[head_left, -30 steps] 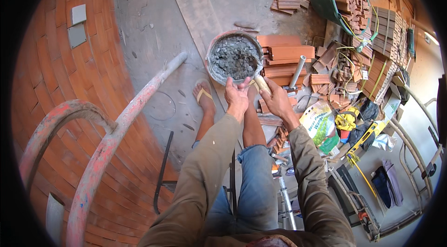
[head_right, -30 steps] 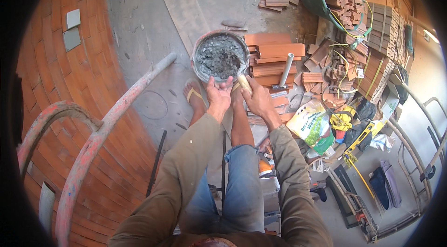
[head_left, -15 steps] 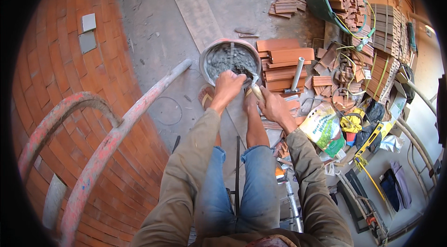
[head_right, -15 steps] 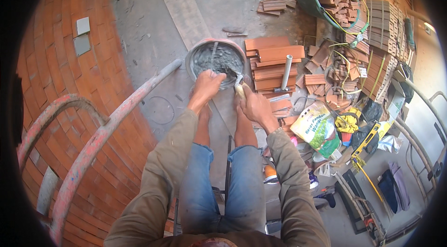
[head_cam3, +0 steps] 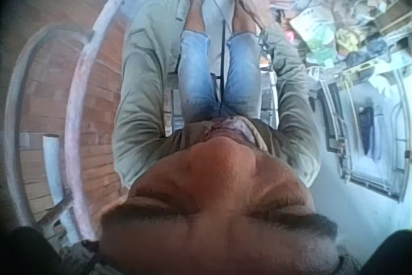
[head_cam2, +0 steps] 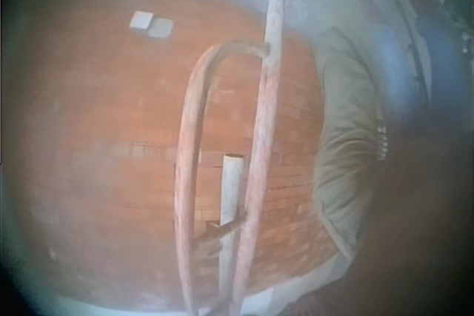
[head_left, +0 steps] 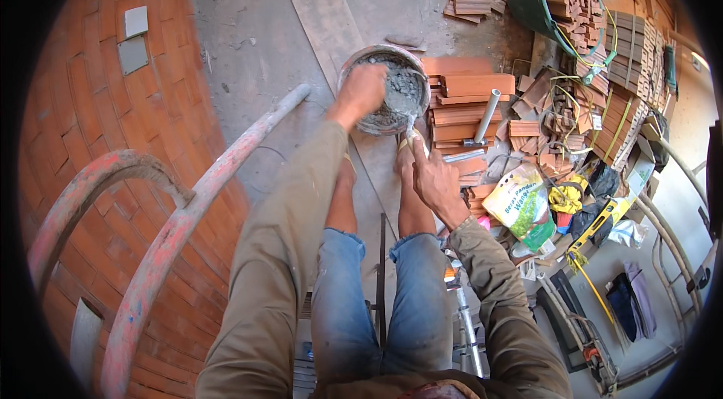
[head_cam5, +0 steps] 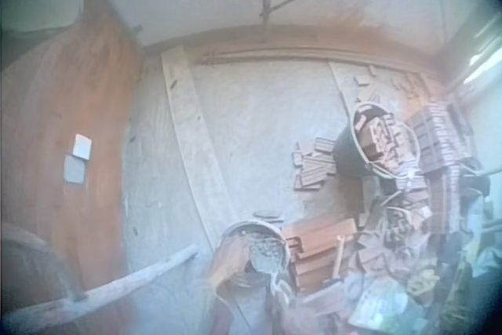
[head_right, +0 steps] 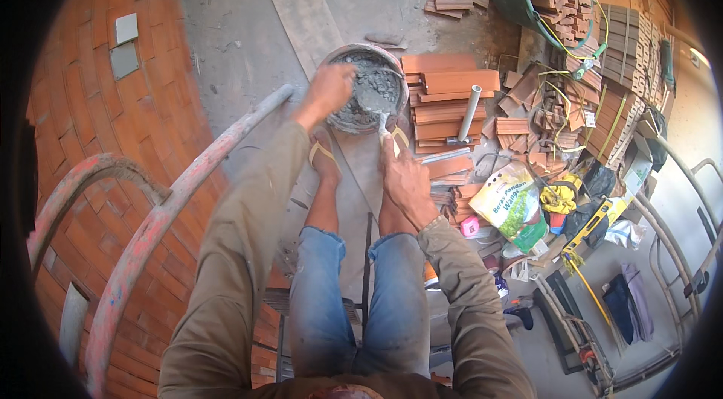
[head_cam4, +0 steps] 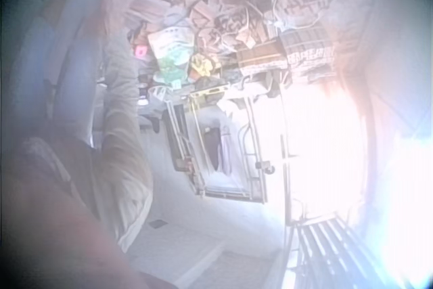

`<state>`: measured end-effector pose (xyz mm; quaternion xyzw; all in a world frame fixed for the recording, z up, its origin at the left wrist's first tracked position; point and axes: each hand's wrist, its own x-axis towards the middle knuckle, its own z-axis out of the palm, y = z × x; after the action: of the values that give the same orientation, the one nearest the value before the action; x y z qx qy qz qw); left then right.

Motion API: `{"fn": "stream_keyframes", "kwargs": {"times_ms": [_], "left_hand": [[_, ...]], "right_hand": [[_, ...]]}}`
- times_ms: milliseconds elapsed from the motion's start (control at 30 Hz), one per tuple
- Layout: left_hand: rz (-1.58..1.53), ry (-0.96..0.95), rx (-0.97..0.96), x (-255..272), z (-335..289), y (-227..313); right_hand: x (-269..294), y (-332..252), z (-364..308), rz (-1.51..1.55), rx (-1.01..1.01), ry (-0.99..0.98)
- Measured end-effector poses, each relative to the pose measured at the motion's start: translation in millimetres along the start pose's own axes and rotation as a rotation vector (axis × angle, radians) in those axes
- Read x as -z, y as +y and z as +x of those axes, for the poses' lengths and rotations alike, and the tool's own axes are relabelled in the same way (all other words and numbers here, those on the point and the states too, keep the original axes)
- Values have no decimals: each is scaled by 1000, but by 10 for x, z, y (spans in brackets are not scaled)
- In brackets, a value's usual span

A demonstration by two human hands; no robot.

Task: The person sits on a metal chair in a construction area and uses a trowel to scoop cement from a bucket. They apply the cement to the surface of a rectangular terracotta tile held in their left hand, spreading it evenly before lifting the tile.

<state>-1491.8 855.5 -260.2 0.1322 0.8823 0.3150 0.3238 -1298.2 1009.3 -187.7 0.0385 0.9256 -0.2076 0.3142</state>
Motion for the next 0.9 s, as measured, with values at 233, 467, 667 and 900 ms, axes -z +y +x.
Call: {"fn": "stream_keyframes", "kwargs": {"times_ms": [233, 467, 667, 900], "left_hand": [[-2, 340, 75, 327, 115, -392], [-216, 56, 257, 15, -2523, -417], [-45, -273, 634, -285, -4099, 32], [47, -258, 771, -367, -3880, 197]], "right_hand": [[-665, 188, 984, -264, 194, 82], [-143, 201, 1499, 464, -133, -260], [437, -121, 454, -97, 129, -245], [-642, -277, 1146, -221, 197, -235]]}}
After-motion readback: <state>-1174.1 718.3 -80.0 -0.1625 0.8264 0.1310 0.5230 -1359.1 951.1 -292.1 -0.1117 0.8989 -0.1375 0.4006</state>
